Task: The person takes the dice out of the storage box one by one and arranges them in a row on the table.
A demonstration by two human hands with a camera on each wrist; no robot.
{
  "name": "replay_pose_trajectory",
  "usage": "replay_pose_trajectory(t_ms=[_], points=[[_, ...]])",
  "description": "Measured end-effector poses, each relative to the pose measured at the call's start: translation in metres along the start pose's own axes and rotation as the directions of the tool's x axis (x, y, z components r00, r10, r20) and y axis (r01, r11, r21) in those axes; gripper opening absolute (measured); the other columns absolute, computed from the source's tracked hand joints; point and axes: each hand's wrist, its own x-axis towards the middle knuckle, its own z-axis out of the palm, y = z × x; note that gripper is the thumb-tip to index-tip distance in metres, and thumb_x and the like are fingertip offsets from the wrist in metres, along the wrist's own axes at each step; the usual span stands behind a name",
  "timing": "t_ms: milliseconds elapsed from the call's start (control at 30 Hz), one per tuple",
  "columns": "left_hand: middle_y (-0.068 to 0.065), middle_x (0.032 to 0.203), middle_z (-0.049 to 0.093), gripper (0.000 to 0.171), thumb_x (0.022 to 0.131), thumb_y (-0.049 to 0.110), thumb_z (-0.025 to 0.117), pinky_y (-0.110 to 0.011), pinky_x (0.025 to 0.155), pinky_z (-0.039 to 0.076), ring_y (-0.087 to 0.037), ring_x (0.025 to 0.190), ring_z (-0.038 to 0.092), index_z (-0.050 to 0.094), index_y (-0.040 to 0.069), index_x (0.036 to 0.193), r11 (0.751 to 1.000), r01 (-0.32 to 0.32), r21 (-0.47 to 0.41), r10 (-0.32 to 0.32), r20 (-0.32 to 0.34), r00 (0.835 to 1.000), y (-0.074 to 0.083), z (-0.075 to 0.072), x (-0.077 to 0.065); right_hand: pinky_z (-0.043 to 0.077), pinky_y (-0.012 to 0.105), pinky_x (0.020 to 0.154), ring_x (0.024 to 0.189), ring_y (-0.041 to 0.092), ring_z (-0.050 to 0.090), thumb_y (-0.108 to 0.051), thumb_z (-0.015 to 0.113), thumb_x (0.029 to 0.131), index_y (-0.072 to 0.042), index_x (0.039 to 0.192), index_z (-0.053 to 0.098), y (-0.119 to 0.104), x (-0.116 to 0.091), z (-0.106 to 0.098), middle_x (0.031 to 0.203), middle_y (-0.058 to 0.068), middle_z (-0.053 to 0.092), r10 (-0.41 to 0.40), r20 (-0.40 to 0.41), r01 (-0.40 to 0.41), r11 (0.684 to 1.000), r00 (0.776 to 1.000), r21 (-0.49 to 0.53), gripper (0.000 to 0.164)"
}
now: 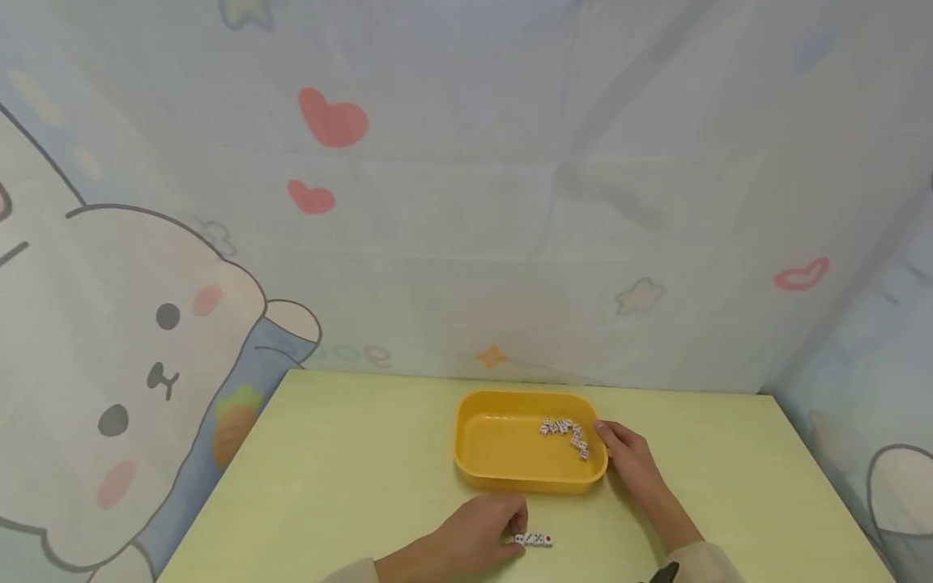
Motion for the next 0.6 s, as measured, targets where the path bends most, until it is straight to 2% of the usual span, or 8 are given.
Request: replay_pose_trajectory(t_ms=[333, 600], points=[[0.019, 0.084, 0.055, 0.024, 0.09, 0.024, 0.087, -0.015, 0.071, 0.046, 0.004, 0.075, 0.049, 0.064, 0.024, 0.095, 0.999, -0.046, -0.023, 0.046, -0.013, 0.999, -0.0027, -0.0019, 0.0005, 0.051, 0.019, 0.099, 0.148, 0.036, 0.042, -0.06, 0.05, 0.107, 0.007, 0.158, 0.039, 0.0005, 0.0003, 0.001, 0.163, 0.027, 0.039, -0.006, -0.001, 0.006, 1.0, 1.0, 0.009, 0.085], [0.019, 0.086, 0.057, 0.023, 0.089, 0.024, 0.087, -0.014, 0.073, 0.048, 0.005, 0.076, 0.05, 0.065, 0.023, 0.096, 0.997, -0.054, -0.064, 0.054, -0.001, 0.999, -0.0058, -0.0016, 0.0054, 0.051, 0.017, 0.094, 0.146, 0.036, 0.043, -0.059, 0.05, 0.108, 0.007, 0.157, 0.039, 0.0025, 0.0019, 0.0001, 0.162, 0.027, 0.039, -0.016, -0.004, 0.017, 1.0, 1.0, 0.022, 0.083]])
